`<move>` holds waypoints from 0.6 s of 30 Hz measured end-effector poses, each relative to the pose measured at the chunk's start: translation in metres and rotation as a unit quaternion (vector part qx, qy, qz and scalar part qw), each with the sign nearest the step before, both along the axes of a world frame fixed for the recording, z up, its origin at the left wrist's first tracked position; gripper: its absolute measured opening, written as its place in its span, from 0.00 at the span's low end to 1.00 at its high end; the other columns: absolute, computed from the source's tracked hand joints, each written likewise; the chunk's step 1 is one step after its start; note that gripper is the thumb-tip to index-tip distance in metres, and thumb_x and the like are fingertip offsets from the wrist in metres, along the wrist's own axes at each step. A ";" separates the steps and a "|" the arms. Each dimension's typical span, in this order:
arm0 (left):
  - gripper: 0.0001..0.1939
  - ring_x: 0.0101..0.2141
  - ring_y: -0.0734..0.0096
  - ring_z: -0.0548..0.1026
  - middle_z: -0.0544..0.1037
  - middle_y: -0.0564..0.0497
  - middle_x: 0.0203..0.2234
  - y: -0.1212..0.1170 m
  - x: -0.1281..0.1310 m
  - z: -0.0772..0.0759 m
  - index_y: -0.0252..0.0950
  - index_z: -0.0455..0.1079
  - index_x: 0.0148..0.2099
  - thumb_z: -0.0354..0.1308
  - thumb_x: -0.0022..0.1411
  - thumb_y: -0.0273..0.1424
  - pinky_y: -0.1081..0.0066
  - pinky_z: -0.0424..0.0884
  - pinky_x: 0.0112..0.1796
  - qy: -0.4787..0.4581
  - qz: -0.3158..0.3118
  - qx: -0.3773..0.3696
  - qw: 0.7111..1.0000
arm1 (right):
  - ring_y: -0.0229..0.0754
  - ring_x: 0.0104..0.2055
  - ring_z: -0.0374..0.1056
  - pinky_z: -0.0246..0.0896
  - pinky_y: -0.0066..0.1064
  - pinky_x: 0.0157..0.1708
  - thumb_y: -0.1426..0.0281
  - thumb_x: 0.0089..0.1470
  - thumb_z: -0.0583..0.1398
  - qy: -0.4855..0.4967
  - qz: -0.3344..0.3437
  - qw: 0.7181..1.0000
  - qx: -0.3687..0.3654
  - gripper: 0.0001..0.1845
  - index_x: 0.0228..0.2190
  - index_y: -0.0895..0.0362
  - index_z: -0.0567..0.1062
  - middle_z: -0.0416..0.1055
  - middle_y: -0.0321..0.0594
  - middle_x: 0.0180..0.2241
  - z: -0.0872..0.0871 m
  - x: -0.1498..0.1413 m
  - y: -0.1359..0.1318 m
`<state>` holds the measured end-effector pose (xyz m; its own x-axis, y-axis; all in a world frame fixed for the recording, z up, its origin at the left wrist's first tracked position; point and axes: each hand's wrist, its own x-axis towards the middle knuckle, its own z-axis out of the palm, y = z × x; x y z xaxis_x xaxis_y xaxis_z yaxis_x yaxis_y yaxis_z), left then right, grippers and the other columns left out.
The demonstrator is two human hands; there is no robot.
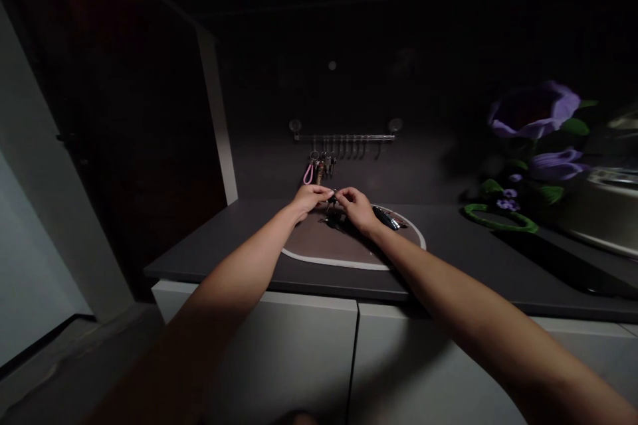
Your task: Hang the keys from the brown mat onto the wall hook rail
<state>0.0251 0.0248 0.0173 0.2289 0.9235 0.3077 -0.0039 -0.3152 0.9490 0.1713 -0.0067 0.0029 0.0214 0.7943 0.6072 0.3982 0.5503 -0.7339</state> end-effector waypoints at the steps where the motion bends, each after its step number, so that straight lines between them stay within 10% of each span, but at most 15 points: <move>1: 0.12 0.24 0.80 0.66 0.75 0.51 0.24 0.000 0.000 0.001 0.31 0.75 0.33 0.64 0.44 0.31 0.76 0.61 0.27 0.002 0.002 0.009 1.000 | 0.33 0.28 0.59 0.54 0.25 0.31 0.61 0.46 0.56 0.016 0.010 1.000 -0.003 0.13 0.28 0.59 0.70 0.66 0.34 0.25 0.000 0.000 0.000; 18: 0.10 0.21 0.81 0.64 0.72 0.54 0.18 -0.009 0.000 0.010 0.31 0.74 0.30 0.63 0.45 0.31 0.77 0.58 0.24 -0.041 0.051 0.021 0.998 | 0.36 0.28 0.60 0.56 0.29 0.32 0.62 0.47 0.53 -0.021 -0.048 0.996 0.068 0.11 0.27 0.57 0.67 0.66 0.36 0.25 0.016 0.005 0.004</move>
